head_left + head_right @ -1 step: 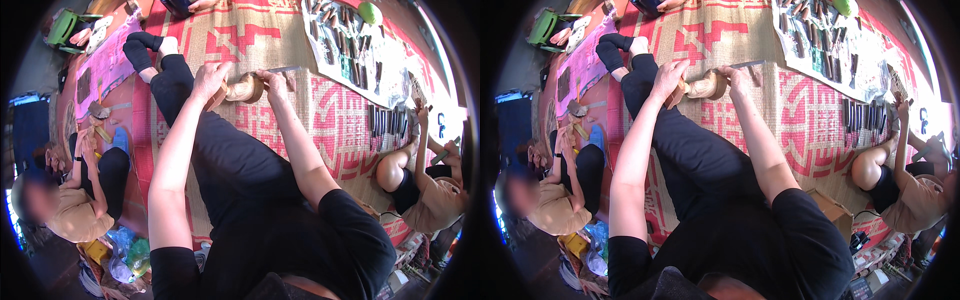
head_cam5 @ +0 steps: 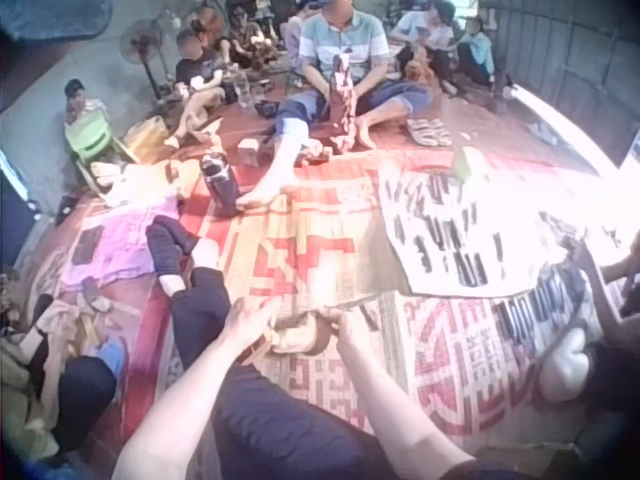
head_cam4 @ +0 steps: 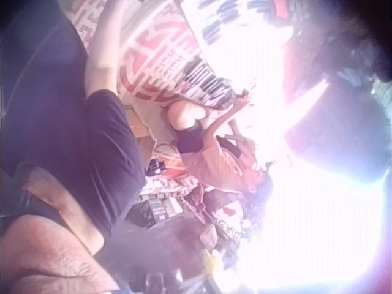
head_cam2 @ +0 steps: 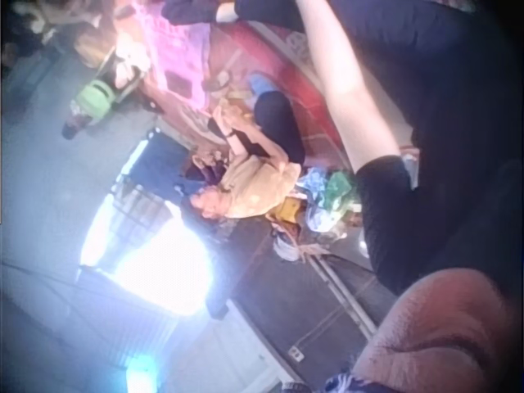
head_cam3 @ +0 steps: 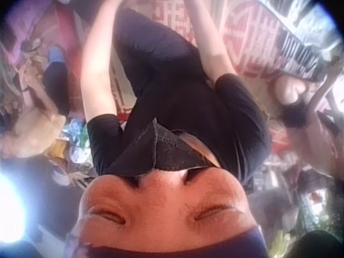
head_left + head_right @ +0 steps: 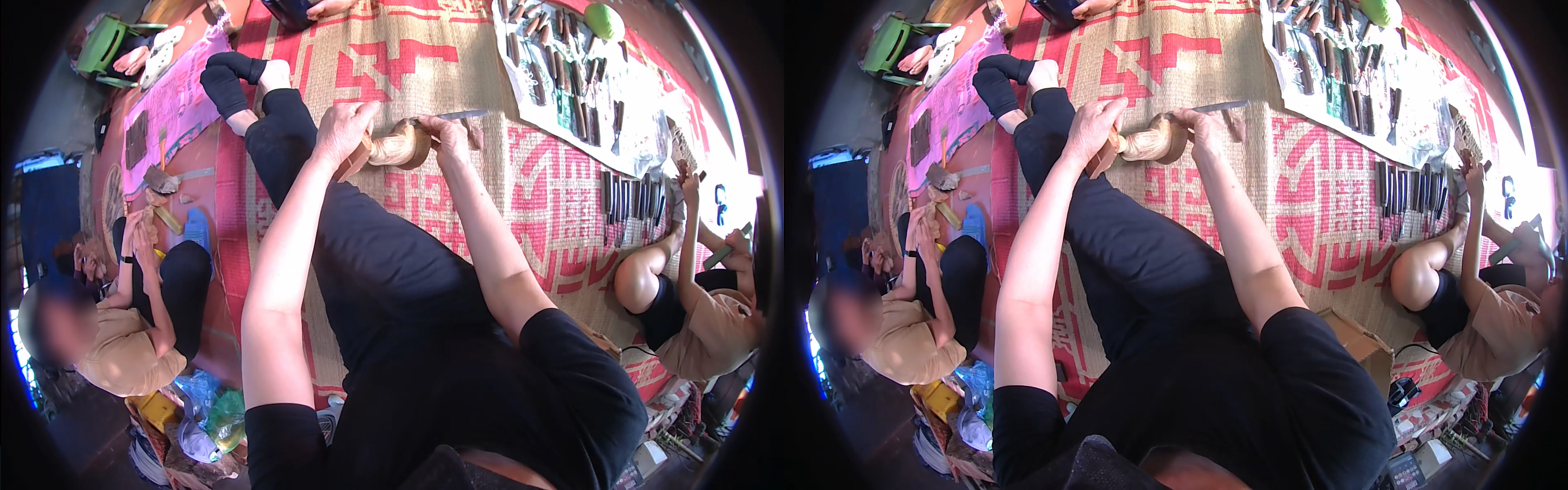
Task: The person sits on a mat and carves a small wooden block using a knife. They hold the wood in their left hand and use the knife in their right hand to shape the object, occasionally rotating it to work on different sides.
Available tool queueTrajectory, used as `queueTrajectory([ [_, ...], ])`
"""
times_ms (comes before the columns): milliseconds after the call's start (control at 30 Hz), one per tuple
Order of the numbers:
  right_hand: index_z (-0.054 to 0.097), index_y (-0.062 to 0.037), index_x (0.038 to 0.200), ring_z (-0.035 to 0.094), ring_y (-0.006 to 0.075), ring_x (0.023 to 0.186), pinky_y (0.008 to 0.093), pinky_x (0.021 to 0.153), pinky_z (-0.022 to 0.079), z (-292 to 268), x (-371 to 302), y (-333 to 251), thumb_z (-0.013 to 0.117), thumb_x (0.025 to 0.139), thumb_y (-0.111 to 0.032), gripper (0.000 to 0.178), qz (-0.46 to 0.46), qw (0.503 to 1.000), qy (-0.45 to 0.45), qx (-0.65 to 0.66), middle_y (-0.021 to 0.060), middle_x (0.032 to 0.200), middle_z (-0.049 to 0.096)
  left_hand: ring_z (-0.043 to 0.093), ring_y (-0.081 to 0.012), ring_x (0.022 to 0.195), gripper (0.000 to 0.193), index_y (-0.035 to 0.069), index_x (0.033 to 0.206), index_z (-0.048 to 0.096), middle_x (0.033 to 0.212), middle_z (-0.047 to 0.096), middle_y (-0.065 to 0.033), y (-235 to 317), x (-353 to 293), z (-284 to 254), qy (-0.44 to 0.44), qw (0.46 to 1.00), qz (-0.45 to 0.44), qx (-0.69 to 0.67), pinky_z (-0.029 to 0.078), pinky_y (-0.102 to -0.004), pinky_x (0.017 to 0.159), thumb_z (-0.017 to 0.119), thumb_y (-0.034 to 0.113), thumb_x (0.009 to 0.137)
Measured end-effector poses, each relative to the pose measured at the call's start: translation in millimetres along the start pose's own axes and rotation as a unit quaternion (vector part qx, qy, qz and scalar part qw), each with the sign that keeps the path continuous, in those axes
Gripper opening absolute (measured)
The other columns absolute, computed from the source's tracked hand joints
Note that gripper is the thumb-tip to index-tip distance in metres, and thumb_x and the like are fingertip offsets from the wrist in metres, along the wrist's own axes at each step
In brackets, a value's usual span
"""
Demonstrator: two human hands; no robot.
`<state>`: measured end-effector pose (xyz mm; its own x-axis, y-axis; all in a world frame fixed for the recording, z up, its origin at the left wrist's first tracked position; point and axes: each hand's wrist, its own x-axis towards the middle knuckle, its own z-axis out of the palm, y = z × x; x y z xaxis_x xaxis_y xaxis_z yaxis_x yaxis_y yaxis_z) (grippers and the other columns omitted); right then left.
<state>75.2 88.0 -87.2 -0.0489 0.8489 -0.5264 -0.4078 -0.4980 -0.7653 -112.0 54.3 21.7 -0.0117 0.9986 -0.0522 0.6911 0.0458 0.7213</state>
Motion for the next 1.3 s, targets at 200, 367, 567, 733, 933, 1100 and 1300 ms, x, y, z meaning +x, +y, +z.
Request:
queueTrajectory([
  [200,0.061,-0.0029,0.086,0.062,0.0199,0.080,0.0356,0.074,0.046,-8.9,-1.4,-10.3,0.068,0.070,-0.007,0.018,-0.026,0.999,-0.022,-0.016,0.0080,0.082,0.065,0.061,-0.0242,0.059,0.045,0.005,0.063,0.059,0.059,0.060,-0.0098,11.1,-1.7,-0.8,-0.012,1.000,0.001,0.015,0.045,-0.0347,0.058,0.045,0.041,0.086],
  [367,0.062,0.0009,0.081,0.063,0.0221,0.074,0.0342,0.069,0.050,0.3,4.5,-6.4,0.065,0.069,-0.005,0.013,-0.028,0.999,0.001,-0.036,0.0102,0.080,0.065,0.061,-0.0239,0.059,0.044,0.006,0.065,0.061,0.059,0.059,-0.0084,1.5,-0.5,0.4,-0.033,0.999,-0.016,0.019,0.045,-0.0352,0.059,0.045,0.041,0.087],
  [567,0.062,-0.0022,0.084,0.060,0.0185,0.079,0.0328,0.073,0.046,-11.0,9.7,-14.2,0.064,0.074,-0.008,0.012,0.013,0.998,-0.026,-0.054,0.0078,0.081,0.065,0.061,-0.0238,0.059,0.043,0.006,0.065,0.061,0.059,0.059,-0.0083,13.9,-1.2,-0.8,-0.031,0.999,-0.010,0.015,0.045,-0.0344,0.059,0.045,0.039,0.087],
  [733,0.064,-0.0008,0.079,0.061,0.0210,0.075,0.0344,0.075,0.045,-3.7,6.6,-5.0,0.066,0.069,-0.005,0.011,0.046,0.998,-0.036,0.008,0.0084,0.078,0.066,0.061,-0.0245,0.059,0.043,0.005,0.064,0.060,0.059,0.059,-0.0089,10.0,-2.2,-0.7,-0.037,0.999,0.015,0.031,0.046,-0.0346,0.059,0.045,0.039,0.087],
  [933,0.065,-0.0008,0.082,0.061,0.0168,0.076,0.0331,0.074,0.046,-19.9,6.0,-9.7,0.063,0.076,-0.007,0.009,0.070,0.997,-0.008,0.035,0.0067,0.080,0.066,0.061,-0.0241,0.058,0.044,0.005,0.063,0.060,0.058,0.060,-0.0093,14.1,-1.4,-2.5,-0.033,0.999,-0.016,0.013,0.045,-0.0342,0.059,0.046,0.040,0.087],
  [1100,0.065,-0.0023,0.081,0.062,0.0187,0.077,0.0343,0.070,0.049,-14.2,5.3,-11.0,0.063,0.074,-0.007,0.009,0.012,0.999,-0.036,-0.012,0.0083,0.081,0.065,0.053,-0.0175,0.052,0.049,0.001,0.060,0.054,0.053,0.052,-0.0081,9.2,-1.0,-0.5,-0.020,0.999,-0.035,-0.018,0.042,-0.0315,0.057,0.048,0.042,0.086],
  [1300,0.061,-0.0005,0.080,0.063,0.0201,0.072,0.0335,0.071,0.051,-11.5,-6.0,-12.1,0.062,0.073,-0.006,0.009,-0.053,0.998,-0.038,-0.026,0.0101,0.079,0.065,0.052,-0.0172,0.051,0.048,0.001,0.059,0.052,0.052,0.051,-0.0081,5.1,-0.1,3.0,-0.010,1.000,0.012,-0.007,0.041,-0.0313,0.057,0.048,0.042,0.086],
])
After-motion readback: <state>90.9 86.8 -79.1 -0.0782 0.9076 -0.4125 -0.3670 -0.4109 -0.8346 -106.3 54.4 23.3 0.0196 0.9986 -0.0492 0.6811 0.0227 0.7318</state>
